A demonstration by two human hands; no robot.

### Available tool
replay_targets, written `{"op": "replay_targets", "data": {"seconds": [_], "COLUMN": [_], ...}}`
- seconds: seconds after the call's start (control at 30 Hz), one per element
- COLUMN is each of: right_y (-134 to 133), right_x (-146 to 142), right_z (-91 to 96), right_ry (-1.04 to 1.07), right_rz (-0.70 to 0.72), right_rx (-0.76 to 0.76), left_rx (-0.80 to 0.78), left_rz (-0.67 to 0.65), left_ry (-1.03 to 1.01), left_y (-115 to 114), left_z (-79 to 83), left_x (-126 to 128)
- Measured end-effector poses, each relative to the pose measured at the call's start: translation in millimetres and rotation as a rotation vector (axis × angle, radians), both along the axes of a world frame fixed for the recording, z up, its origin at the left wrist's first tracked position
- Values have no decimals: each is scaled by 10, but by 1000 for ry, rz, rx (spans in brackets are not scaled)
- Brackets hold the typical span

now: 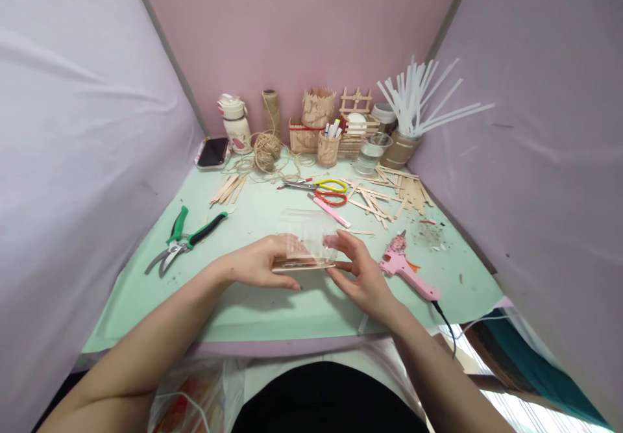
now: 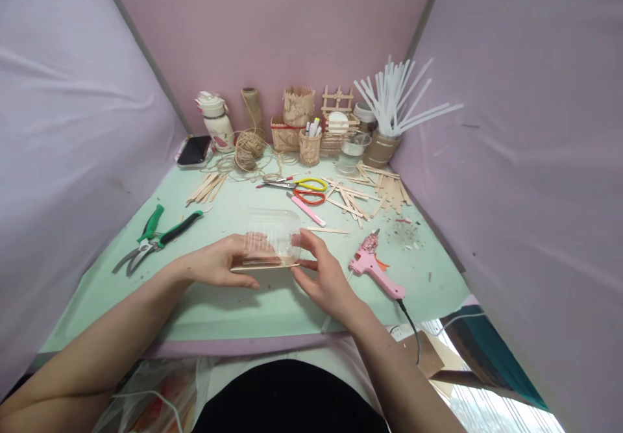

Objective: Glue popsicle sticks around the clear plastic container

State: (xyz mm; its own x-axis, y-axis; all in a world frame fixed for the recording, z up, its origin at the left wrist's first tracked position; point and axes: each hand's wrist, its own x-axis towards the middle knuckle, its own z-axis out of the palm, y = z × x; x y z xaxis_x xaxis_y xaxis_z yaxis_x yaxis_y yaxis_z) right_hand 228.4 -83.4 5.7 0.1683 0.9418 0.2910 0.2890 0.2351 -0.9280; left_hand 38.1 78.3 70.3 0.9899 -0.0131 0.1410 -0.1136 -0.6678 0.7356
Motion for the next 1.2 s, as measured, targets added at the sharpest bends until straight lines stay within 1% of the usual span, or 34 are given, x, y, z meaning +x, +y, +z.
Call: {"op": "replay_targets", "data": {"seconds": [0.13, 0.3, 0.4, 0.5, 0.57, 0.63, 0.73, 0.9, 1.0, 1.1, 1.2], "right_y": [-5, -6, -2, 8, 18, 28, 37, 36, 35, 36, 37], "right_x": [22, 22, 13, 9, 11, 14, 11, -18, -26, -13, 8], "right_z": [52, 36, 37, 78, 113, 141, 160, 169, 188, 213, 226], "right_ry": [7, 39, 44, 79, 104, 110, 106, 138, 140, 156, 193], "right_rz": [38, 21, 17, 17, 30, 31, 5, -10, -22, -21, -8], "right_rx": [-22, -33, -40, -45, -52, -59, -66, -84, -89, -104, -130], "left_rx": [-74, -82, -115, -190, -264, -344, -426, -455, -485, -549, -610], "left_rz": [29, 19, 27, 102, 170, 207, 204, 190, 223, 264, 276], "left_ry": [2, 29, 56, 103, 142, 171, 195, 218, 222, 208, 197], "left_y": [12, 13, 16, 19, 18, 15, 8, -3, 1, 24, 52], "left_z": [-19, -2, -4, -12, -10, 2, 29, 55, 22, -41, -89], "left_x": [1, -9, -15, -11, -3, 3, 0, -15, -12, -4, -3]}}
